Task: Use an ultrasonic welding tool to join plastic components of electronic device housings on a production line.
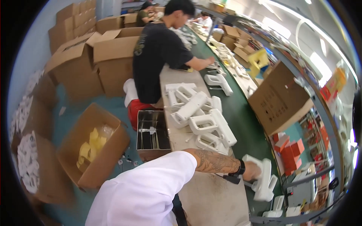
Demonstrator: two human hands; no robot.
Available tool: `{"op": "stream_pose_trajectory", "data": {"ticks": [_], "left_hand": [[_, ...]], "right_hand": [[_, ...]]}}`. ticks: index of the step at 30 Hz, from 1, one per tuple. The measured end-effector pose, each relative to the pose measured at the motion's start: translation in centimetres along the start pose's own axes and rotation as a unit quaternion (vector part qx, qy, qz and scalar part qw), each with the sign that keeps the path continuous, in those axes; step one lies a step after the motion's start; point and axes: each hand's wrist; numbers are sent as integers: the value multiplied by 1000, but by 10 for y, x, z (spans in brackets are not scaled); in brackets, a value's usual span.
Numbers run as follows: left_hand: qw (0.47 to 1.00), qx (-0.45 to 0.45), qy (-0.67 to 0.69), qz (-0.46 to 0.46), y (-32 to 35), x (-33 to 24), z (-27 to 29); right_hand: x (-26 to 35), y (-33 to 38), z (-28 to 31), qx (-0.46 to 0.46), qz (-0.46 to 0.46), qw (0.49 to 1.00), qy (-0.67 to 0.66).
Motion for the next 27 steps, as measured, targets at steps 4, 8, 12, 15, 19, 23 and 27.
{"op": "stream_pose_trajectory", "data": {"ticks": [4,8,12,15,19,23,27], "left_hand": [[956,107,150,-228,57,-22,-3],[933,177,35,-310,129,-35,-15],[941,215,-7,-260,161,-51,24],[969,140,-19,-204,169,-64,26],[994,27,-38,-102,173,-102,-3],[992,80,-85,-54,167,-131,2],[978,147,-45,-144,169,-125,10]], "right_hand": [[45,-80,-79,-405,-638,565,333],[41,-91,-83,-392,-623,554,388],[62,-59,-67,-400,-601,523,453],[63,-46,-73,-434,-558,539,458],[8,-101,-109,-440,-532,617,378],[-3,-101,-103,-413,-569,643,304],[-18,-108,-104,-413,-562,637,329]]}}
Point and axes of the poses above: each hand's wrist, its own y-axis away from the middle knuckle, its own z-axis out of the back of the hand, x = y × z, and after that the axes turned 9 degrees about -x, right-handed
